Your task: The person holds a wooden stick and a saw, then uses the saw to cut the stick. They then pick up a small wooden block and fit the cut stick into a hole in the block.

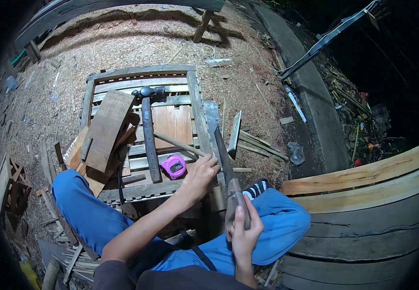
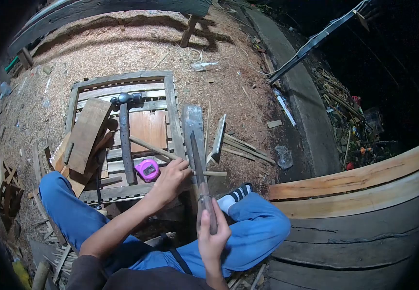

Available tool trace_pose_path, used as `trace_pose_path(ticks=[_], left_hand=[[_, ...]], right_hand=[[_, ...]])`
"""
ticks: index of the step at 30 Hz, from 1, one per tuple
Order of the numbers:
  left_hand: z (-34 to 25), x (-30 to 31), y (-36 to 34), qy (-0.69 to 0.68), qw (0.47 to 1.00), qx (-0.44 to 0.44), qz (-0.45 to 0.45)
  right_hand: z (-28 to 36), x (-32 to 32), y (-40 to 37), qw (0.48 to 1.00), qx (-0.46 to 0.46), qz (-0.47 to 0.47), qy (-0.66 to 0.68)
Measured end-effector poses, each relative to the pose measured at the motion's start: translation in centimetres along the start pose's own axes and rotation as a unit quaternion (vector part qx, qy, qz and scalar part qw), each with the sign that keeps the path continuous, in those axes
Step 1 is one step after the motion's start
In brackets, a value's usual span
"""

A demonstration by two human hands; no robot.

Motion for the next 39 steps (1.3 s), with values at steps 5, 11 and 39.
trace_pose_path(ticks=[5,11,39], left_hand=[[0.0,0.0,0.0,0.003,1.000,0.007,-0.014],[-0.6,0.0,-0.1,-0.034,0.999,-0.015,-0.025],[-0.3,-0.9,-0.2,0.000,0.999,0.020,-0.038]], right_hand=[[-1.1,1.7,-2.2,0.998,0.047,0.011,-0.029],[0.1,1.3,-2.0,0.999,0.035,0.002,-0.038],[-0.8,2.2,-2.4,0.998,0.051,-0.008,-0.033]])
Point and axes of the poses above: each hand's wrist, its own y-axis towards the middle knuckle, its own x-axis out of the back of the hand, z = x × y, the point moved 3 cm from there along y, towards the middle knuckle, and after that the axes turned 4 degrees about y, right-handed, at the moved point
